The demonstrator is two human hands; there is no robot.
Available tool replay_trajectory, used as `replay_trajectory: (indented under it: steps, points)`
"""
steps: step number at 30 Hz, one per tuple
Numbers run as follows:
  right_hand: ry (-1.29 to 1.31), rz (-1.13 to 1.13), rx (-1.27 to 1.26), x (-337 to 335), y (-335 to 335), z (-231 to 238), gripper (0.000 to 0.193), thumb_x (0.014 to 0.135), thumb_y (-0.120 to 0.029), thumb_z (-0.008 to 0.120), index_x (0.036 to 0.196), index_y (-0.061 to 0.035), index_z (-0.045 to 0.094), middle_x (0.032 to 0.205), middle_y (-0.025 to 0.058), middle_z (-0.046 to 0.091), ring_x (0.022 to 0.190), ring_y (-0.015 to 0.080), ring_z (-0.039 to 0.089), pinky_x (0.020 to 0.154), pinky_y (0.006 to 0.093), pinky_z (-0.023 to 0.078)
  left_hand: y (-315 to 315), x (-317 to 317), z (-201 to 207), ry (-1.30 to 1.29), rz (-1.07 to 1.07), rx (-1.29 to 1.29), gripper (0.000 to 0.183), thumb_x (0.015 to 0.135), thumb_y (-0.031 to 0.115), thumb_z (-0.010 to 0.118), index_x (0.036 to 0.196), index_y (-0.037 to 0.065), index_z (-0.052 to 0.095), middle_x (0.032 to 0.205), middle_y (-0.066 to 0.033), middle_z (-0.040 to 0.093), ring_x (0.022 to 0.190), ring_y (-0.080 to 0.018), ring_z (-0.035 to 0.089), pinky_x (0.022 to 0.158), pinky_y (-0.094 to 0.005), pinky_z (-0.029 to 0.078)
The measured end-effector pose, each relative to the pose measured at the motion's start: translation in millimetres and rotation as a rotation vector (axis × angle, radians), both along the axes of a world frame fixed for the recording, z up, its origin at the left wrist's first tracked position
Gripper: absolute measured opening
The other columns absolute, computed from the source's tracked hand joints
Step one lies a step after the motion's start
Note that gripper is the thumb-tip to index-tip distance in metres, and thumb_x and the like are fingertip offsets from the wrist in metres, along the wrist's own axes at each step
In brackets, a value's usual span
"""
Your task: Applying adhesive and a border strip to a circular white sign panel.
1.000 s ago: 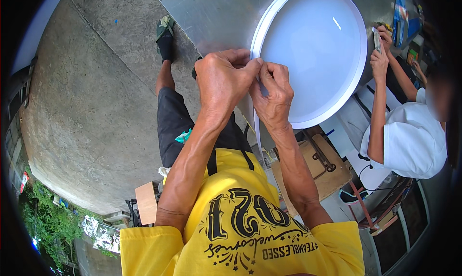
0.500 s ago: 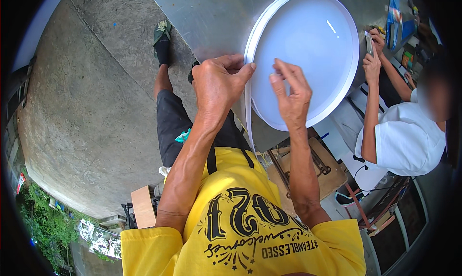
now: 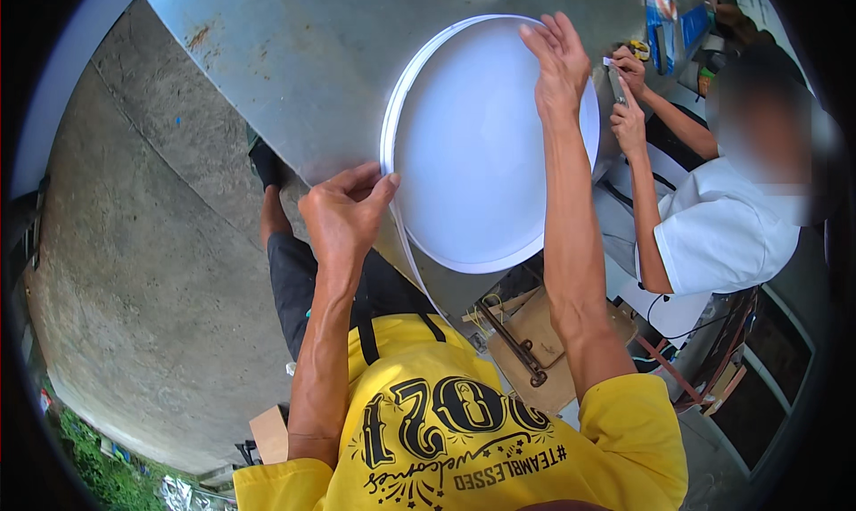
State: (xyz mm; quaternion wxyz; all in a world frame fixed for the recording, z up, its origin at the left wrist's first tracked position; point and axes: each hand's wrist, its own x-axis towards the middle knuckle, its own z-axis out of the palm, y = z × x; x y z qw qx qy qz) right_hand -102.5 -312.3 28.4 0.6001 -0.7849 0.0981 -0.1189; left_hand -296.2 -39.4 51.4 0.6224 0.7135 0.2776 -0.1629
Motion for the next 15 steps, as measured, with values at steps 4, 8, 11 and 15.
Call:
replay_trajectory:
  steps: [4, 8, 11, 15]
  points:
    - [0.076, 0.04, -0.225, 42, 0, 4, 0.087, 0.072, -0.028, 0.094, 0.143, 0.0071, 0.057, 0.132, 0.0172, 0.068, 0.1, 0.0204, 0.064, 0.086, 0.0337, 0.056, -3, 3, -8, -0.011, 0.01, -0.01, 0.033, 0.083, 0.014, 0.084, 0.107, -0.007, 0.079, 0.088, -0.0176, 0.08, 0.079, -0.0199, 0.078, 0.077, -0.0292, 0.061]
    - [0.112, 0.009, -0.523, 53, 4, 0, 0.085, 0.067, -0.041, 0.093, 0.136, 0.0001, 0.068, 0.119, 0.011, 0.075, 0.091, 0.0196, 0.06, 0.079, 0.0374, 0.054, 0, 6, 4, 0.015, -0.028, 0.016, 0.032, 0.084, 0.012, 0.083, 0.109, -0.008, 0.078, 0.089, -0.0176, 0.08, 0.08, -0.0198, 0.078, 0.078, -0.03, 0.062]
    - [0.116, 0.015, -0.499, 64, 10, 0, 0.072, 0.068, -0.037, 0.093, 0.13, -0.0054, 0.074, 0.118, 0.0102, 0.075, 0.092, 0.0205, 0.062, 0.082, 0.0372, 0.054, 0, 6, 3, 0.01, -0.015, 0.011, 0.032, 0.085, 0.012, 0.083, 0.11, -0.008, 0.078, 0.089, -0.0177, 0.08, 0.08, -0.0197, 0.077, 0.079, -0.0305, 0.062]
    - [0.043, 0.024, -0.547, 71, 16, -9, 0.051, 0.071, -0.031, 0.091, 0.116, -0.0092, 0.081, 0.111, 0.0084, 0.076, 0.094, 0.0216, 0.067, 0.088, 0.0363, 0.053, 1, 7, 4, 0.017, -0.031, 0.013, 0.032, 0.085, 0.012, 0.083, 0.109, -0.007, 0.078, 0.09, -0.018, 0.08, 0.08, -0.0204, 0.077, 0.079, -0.0311, 0.062]
